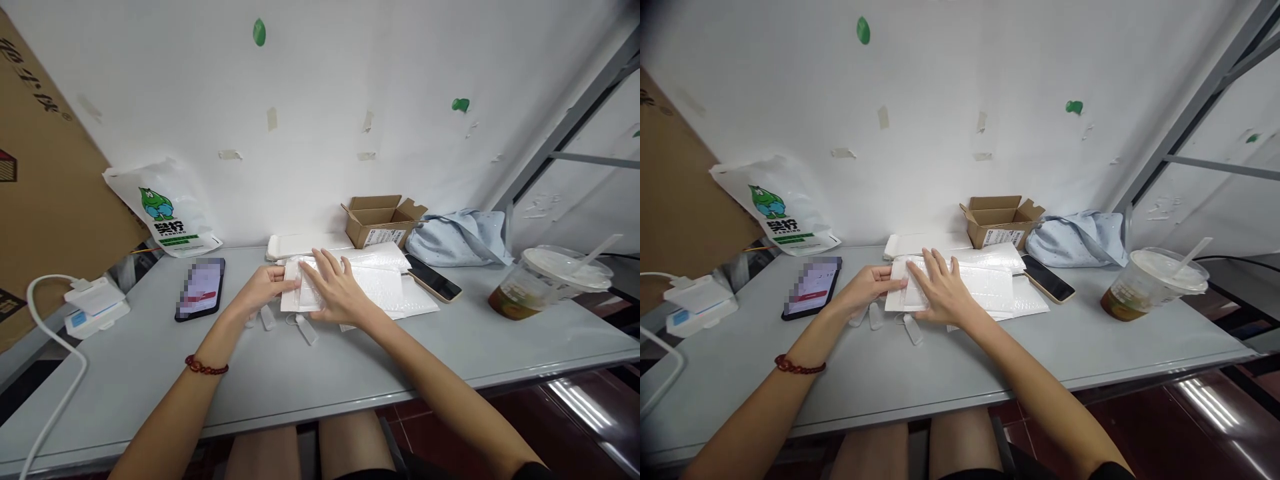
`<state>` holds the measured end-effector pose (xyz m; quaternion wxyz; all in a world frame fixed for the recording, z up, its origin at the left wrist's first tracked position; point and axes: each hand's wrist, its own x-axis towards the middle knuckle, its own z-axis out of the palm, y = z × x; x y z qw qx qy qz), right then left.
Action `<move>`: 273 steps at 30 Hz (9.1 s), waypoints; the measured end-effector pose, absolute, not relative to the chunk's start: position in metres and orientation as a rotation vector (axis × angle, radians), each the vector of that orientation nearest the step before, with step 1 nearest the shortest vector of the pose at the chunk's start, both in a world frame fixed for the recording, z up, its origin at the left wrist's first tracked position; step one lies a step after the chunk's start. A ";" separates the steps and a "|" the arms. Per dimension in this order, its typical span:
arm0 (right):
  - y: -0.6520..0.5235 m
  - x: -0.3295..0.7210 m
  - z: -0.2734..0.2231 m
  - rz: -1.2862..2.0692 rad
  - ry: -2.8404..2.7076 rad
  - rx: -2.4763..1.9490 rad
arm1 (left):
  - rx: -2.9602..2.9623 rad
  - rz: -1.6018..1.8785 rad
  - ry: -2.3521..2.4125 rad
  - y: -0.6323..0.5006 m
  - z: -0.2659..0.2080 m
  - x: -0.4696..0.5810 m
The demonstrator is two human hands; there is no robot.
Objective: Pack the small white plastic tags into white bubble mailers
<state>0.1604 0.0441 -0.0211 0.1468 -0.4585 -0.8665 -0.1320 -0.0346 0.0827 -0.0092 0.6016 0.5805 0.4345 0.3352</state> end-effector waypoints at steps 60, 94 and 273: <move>0.057 0.172 -0.017 -0.197 -2.232 -1.439 | 1.446 1.317 1.141 0.087 -0.013 -0.032; 0.063 0.179 -0.022 -0.249 -2.229 -1.470 | 2.072 0.902 1.699 0.096 0.011 -0.089; 0.057 0.196 0.012 -0.451 -2.089 -1.310 | 1.459 1.096 0.779 0.045 -0.023 0.032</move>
